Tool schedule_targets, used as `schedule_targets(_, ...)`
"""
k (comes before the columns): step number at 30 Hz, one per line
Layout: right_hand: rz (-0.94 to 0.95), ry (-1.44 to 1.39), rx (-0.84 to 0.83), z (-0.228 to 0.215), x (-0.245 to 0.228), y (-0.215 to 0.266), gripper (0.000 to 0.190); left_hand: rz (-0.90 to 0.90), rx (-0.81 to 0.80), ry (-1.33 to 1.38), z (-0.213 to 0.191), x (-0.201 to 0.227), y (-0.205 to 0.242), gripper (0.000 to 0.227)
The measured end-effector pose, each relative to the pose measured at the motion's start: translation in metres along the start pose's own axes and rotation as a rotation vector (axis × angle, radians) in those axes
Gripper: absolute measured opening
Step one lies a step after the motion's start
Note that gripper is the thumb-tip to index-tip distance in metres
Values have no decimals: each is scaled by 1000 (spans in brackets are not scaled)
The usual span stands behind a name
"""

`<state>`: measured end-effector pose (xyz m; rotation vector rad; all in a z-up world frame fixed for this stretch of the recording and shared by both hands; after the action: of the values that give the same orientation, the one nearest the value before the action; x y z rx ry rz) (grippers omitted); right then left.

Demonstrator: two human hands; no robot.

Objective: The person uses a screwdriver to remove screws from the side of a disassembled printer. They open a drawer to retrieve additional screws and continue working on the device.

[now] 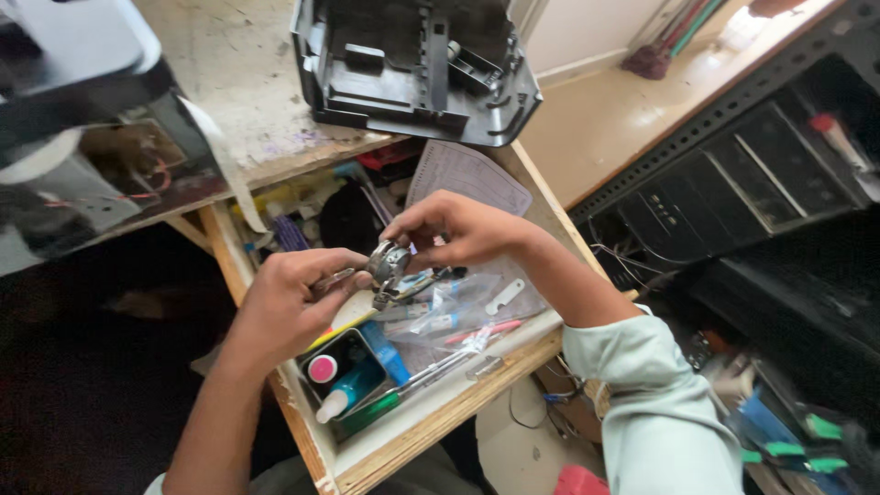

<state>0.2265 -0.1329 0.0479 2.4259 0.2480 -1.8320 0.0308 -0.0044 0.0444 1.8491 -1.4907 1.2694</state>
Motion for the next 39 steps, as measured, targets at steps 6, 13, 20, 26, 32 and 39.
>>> schedule_targets(6,-24,263,-30,-21,-19,17,35,-116,-44,10,3,-5,0,32)
schedule_targets(13,511,837,278,-50,-30,56,34,-80,54,15,-1,-5,-1,23)
schedule_targets(20,984,1352,230,-58,40,63,14,-47,29,43,3,-7,-2,19)
schedule_targets(26,1057,1371,13,-48,98,41,17,-27,10,130,4,-9,2,15)
schedule_targets(32,985,1363,58,-54,86,34,20,-7,47,108,-1,-8,6,12)
schedule_targets(39,395,1151,424,-71,-5,38,14,366,248,215,-20,34,45,5)
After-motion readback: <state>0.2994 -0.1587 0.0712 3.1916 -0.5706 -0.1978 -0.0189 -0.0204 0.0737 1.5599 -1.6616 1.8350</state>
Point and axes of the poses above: each hand's wrist, its own y-axis away from the middle knuckle, its own z-axis out of the palm, x = y × z, the point moved 3 cm from there along -y, towards the middle knuckle, and after that the axes turned 3 degrees about -y, right-handed, at the moved point
